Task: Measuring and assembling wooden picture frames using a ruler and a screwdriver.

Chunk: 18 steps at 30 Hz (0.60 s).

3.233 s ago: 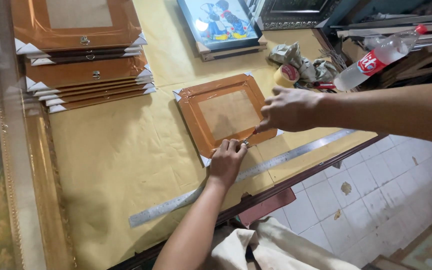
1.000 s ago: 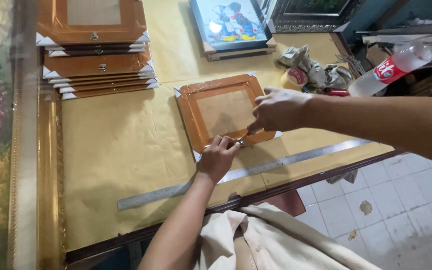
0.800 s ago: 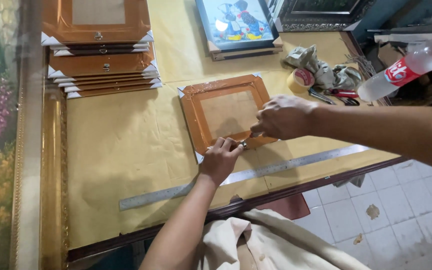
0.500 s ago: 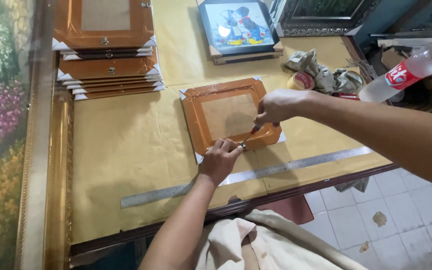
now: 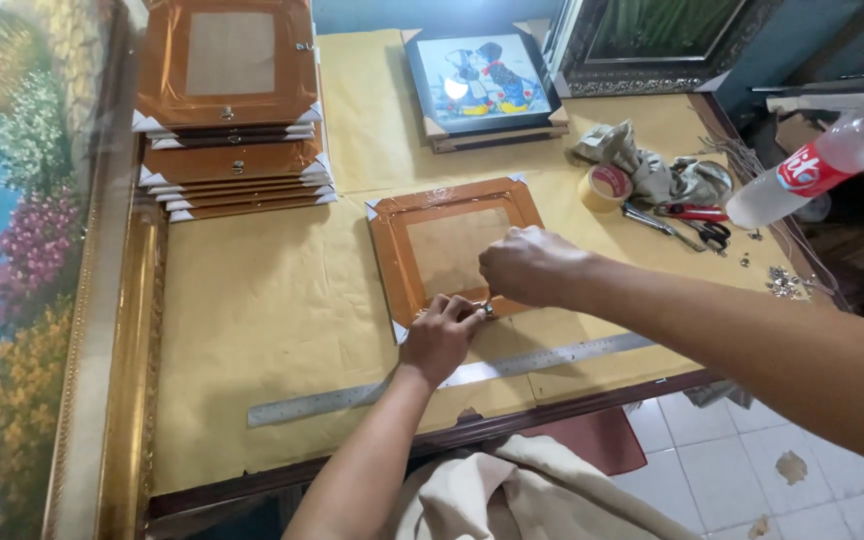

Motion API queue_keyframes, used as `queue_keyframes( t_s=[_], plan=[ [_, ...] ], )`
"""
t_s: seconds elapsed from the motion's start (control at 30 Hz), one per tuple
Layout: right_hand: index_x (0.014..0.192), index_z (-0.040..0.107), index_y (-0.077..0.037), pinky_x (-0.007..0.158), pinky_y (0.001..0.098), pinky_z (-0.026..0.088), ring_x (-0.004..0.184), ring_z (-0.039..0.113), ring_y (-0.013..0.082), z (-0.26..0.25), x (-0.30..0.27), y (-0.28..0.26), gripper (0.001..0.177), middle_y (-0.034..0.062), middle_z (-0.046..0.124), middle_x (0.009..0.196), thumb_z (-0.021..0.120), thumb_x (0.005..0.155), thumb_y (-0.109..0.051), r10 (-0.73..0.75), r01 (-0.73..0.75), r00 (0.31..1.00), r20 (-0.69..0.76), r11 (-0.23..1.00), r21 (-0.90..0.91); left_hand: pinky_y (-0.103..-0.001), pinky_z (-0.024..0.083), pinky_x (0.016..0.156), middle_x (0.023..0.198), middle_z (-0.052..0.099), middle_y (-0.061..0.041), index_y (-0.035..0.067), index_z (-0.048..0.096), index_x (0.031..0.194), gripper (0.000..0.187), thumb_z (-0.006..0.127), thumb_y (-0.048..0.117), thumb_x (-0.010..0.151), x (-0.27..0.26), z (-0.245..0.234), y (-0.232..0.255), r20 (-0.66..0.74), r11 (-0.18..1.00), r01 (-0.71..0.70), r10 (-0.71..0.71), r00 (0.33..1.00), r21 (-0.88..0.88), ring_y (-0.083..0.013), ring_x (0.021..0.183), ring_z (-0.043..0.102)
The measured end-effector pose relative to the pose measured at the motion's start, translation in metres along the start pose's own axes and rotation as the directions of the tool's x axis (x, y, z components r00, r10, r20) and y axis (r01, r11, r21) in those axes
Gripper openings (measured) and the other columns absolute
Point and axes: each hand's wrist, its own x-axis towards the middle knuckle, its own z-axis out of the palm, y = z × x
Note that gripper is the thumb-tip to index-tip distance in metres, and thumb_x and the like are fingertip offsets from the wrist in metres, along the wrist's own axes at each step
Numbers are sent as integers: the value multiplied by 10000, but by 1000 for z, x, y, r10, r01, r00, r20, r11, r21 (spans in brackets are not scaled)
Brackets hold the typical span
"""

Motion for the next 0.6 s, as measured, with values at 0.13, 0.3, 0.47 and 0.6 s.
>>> queue_keyframes(
  t_s=[0.13,0.3,0.47,0.6],
  plan=[
    [782,688,-204,633,453,520,754,654,304,-8,12,-1,136,88,647,713,671,715,-321,87,-85,996,13,993,-80,-261,555,552,813,484,54,275,607,847,43,576,275,819,1,-7,2,21,1000,0,0,1000,7,-118,822,537],
    [1059,569,-280,664,388,478,798,627,251,-29,-19,-2,252,53,602,861,538,818,-212,-242,225,970,12,882,-413,-275,550,547,817,495,41,261,603,835,35,568,255,831,2,-13,4,20,1000,-2,2,1000,-21,-135,823,545],
    [902,642,-239,612,405,478,685,612,257,-12,-15,20,215,83,620,704,434,845,-227,-567,539,823,-21,792,-287,-283,554,541,816,503,30,260,608,840,49,560,252,840,2,-8,0,36,1000,1,-1,999,-18,-147,818,555],
    [824,654,-114,628,441,535,680,633,325,2,6,42,181,94,614,767,497,784,-194,-394,382,919,-20,901,-204,-273,552,539,821,516,39,262,608,808,62,554,268,838,0,0,-1,22,1000,-9,9,1000,-15,-136,831,549]
  ],
)
